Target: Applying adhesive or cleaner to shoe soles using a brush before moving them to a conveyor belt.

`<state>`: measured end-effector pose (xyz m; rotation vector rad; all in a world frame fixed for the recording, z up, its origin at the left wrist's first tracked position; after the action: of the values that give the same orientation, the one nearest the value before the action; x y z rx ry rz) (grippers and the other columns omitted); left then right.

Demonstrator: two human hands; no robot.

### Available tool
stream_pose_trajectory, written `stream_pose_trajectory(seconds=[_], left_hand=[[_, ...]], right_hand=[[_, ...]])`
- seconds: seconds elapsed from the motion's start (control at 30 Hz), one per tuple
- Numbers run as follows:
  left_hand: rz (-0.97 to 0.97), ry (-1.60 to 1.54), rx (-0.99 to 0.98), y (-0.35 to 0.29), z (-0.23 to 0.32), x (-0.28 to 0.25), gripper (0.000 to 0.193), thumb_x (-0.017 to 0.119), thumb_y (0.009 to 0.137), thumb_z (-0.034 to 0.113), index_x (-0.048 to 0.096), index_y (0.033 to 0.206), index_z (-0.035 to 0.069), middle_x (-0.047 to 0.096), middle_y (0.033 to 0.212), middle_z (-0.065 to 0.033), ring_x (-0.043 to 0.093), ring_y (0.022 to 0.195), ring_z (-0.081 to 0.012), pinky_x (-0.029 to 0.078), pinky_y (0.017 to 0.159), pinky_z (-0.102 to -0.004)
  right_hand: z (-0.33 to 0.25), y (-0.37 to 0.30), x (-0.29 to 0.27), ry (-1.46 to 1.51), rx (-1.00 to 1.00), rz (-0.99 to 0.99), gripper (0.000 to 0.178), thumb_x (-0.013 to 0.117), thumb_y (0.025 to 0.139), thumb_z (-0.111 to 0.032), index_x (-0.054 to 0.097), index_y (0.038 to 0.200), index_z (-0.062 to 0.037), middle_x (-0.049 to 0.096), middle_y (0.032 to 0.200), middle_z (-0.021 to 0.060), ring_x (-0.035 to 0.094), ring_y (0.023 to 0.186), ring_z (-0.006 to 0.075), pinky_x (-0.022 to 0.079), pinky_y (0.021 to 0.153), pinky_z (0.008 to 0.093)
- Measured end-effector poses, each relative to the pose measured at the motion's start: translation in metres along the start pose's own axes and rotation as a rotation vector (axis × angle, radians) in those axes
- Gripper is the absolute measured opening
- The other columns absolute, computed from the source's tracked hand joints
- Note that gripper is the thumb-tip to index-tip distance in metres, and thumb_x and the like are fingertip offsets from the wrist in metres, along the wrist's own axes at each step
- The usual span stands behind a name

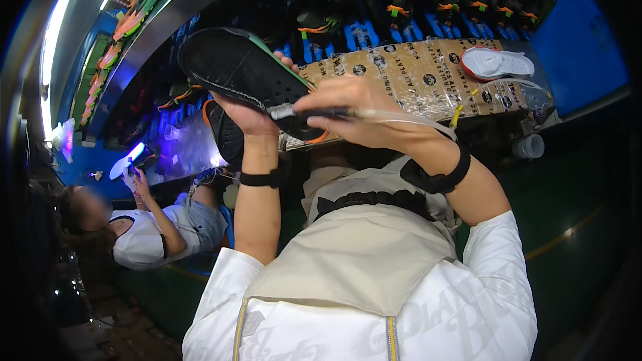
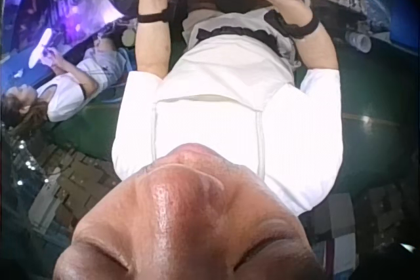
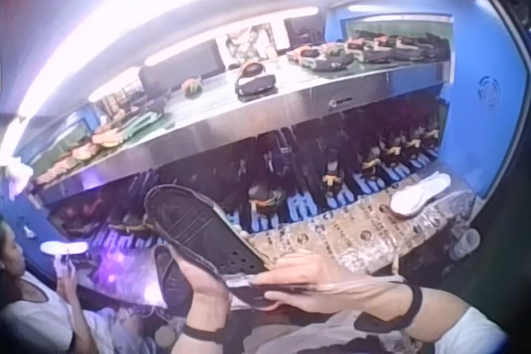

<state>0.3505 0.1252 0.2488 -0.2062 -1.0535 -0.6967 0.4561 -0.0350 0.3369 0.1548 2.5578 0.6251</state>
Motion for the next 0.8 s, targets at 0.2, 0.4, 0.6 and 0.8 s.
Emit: stream_pose_trajectory(seconds=[0.2,0.4,0.6,0.8], left_hand=[[-0.3,-0.026,-0.063,0.008,0.019,0.041,0.123,0.044,0.081,0.097,0.049,0.149,-0.005,0.062,0.135,-0.0288,0.063,0.121,-0.0426,0.051,0.108,-0.0571],[-0.442,0.16,-0.127,0.024,0.027,0.076,0.124,0.047,0.082,0.096,0.041,0.155,-0.005,0.059,0.141,-0.0303,0.062,0.126,-0.044,0.05,0.11,-0.056],[-0.406,0.499,-0.046,0.042,0.024,0.093,0.107,0.039,0.095,0.085,0.041,0.157,-0.002,0.06,0.145,-0.025,0.068,0.122,-0.0381,0.053,0.109,-0.0494],[-0.428,0.719,-0.308,0.043,-0.012,0.106,0.071,0.04,0.11,0.062,0.059,0.147,0.004,0.074,0.126,-0.0088,0.071,0.113,-0.017,0.057,0.099,-0.0318]], right_hand=[[-0.017,-0.001,0.009,0.216,-0.128,-0.217,0.025,0.082,0.087,-0.012,0.08,0.112,-0.0084,0.076,0.097,0.0119,0.07,0.09,0.0319,0.054,0.08,0.0413],[-0.038,-0.001,0.009,-0.121,-0.345,-0.344,0.034,0.084,0.085,-0.011,0.078,0.118,-0.0069,0.073,0.092,0.0092,0.064,0.08,0.0261,0.05,0.075,0.0413],[-0.023,0.009,0.009,-0.318,-0.194,-0.328,0.028,0.08,0.09,-0.017,0.079,0.117,-0.0104,0.076,0.097,0.01,0.071,0.093,0.03,0.053,0.085,0.0417],[-0.017,0.01,-0.001,-0.044,-0.124,-0.307,0.034,0.083,0.086,-0.012,0.079,0.12,-0.0115,0.072,0.093,0.0089,0.068,0.089,0.0292,0.054,0.08,0.0405]])
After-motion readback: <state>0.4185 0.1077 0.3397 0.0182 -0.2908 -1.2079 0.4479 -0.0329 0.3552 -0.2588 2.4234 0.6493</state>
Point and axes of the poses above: each hand's wrist, its own y-axis towards the middle knuckle, its own x-axis out of the palm, z = x × y, the point moved 10 cm from there along y, towards the middle knuckle
